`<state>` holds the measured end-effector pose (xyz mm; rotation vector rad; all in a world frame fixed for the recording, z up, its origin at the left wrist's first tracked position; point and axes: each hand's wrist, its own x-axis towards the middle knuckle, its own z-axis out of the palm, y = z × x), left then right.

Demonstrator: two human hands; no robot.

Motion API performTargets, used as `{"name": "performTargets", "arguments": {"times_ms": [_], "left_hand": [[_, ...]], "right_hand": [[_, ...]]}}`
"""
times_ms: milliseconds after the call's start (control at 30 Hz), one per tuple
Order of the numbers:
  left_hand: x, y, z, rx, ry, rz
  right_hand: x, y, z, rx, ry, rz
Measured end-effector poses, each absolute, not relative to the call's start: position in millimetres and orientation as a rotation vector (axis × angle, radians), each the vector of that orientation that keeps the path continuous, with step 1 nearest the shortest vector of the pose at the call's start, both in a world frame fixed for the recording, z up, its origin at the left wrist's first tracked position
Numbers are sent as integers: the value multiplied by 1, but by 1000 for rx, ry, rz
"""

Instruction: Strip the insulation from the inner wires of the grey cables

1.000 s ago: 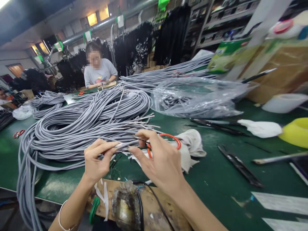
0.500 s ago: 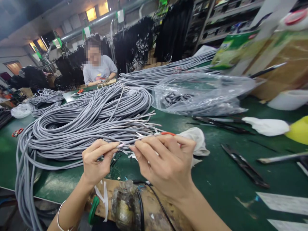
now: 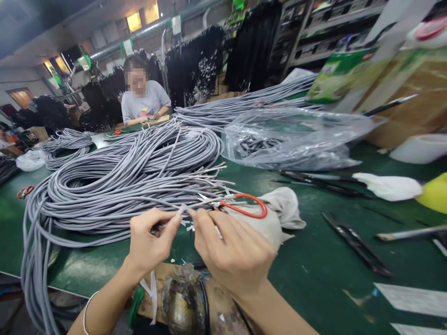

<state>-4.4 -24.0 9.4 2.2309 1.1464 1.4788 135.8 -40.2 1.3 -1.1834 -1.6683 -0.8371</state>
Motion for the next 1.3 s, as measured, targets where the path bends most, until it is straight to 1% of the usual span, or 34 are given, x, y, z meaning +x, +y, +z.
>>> {"name": "performTargets", "arguments": {"times_ms": [67,133,300,400,467,533,633,700,733,800,833,900,967,1033,1133,1200,1300], "left_hand": [[-2,-26,9,2207,1137,1453],[-2,-27,10,2162,1136,1461],[-7,-25,13,2091,1124,1467],[-9,-23,14,2131,1095,1391],[-11,-22,15,2160,1065,1288],[-14,-20,17,2163,1014,1163],[-18,-16,18,2109,848,1046],[-19,-15,17,2043,728,1091],[-19,-15,16,2001,704,1150],[-16,-16,14,1911,770,1300],[-14,-17,12,1874,856,1368],[-9,-19,10,1854,1060,1423],[-6,-21,10,1920,1162,1317],[-7,-21,12,2020,1091,1116],[-17,-17,17,2068,893,930],[-24,-14,20,1973,860,963],[-25,-11,18,1726,965,1110]], "right_hand": [[135,-40,-1,-1260,-1622,-834],[136,-38,-1,-1255,-1604,-738],[145,-33,6,-1063,-1685,-245],[150,-32,9,-937,-1753,-107],[153,-31,10,-968,-1733,8],[156,-28,10,-1059,-1729,276],[159,-23,11,-1102,-1726,868],[156,-22,11,-1075,-1670,1168],[153,-22,12,-1064,-1632,1252],[147,-26,13,-1061,-1569,1259],[144,-28,13,-1067,-1550,1179],[140,-34,13,-1088,-1547,891],[141,-38,12,-1097,-1582,578],[144,-36,9,-1102,-1626,417],[150,-27,3,-1130,-1632,483],[152,-24,1,-1130,-1639,536],[152,-27,3,-1015,-1774,420]]}}
